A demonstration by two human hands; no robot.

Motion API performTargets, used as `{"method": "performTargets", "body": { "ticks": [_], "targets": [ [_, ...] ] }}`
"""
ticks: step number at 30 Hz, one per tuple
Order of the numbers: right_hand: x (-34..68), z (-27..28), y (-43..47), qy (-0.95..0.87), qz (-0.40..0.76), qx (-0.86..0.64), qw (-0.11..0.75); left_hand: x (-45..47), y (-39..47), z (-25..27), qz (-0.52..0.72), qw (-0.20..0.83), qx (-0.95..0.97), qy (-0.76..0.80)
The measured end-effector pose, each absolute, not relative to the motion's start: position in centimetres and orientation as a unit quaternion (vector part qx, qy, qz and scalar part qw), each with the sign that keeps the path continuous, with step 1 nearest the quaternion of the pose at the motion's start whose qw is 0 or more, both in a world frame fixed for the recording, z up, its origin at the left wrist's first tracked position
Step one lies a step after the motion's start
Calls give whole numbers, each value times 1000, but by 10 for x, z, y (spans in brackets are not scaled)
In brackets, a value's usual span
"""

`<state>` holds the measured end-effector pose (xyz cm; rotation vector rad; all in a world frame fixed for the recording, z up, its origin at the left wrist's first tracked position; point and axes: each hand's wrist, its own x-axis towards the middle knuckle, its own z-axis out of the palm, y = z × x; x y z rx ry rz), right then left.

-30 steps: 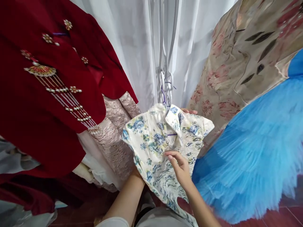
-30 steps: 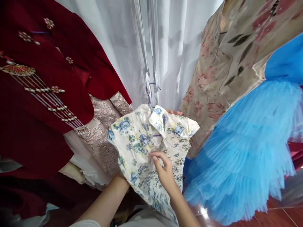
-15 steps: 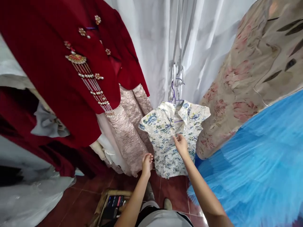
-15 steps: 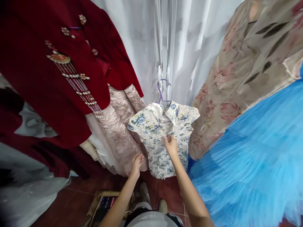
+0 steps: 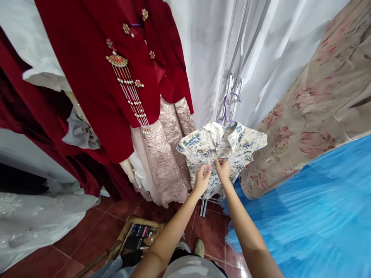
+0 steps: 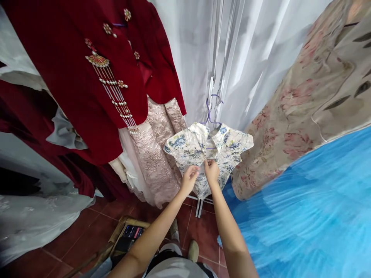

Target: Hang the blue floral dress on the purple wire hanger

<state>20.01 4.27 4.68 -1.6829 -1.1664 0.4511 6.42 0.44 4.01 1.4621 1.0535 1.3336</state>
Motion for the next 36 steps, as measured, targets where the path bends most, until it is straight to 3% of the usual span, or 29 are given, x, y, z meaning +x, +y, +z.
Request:
{"method": "performTargets", "body": {
  "ticks": [11, 19, 28, 36],
  "targets": [
    [186, 45, -24, -465, 305, -605, 570, 69, 10, 22, 521, 245, 715, 397],
    [171, 68, -40, -407, 360, -563, 622, 60, 8, 34, 515, 256, 758, 308],
    [152, 92, -33, -335, 419, -545, 644, 51, 16, 30, 512, 299, 743, 311],
    [152, 195, 11, -278, 378, -464, 751, 34, 12, 15, 425, 321, 797, 284]
  ]
}}
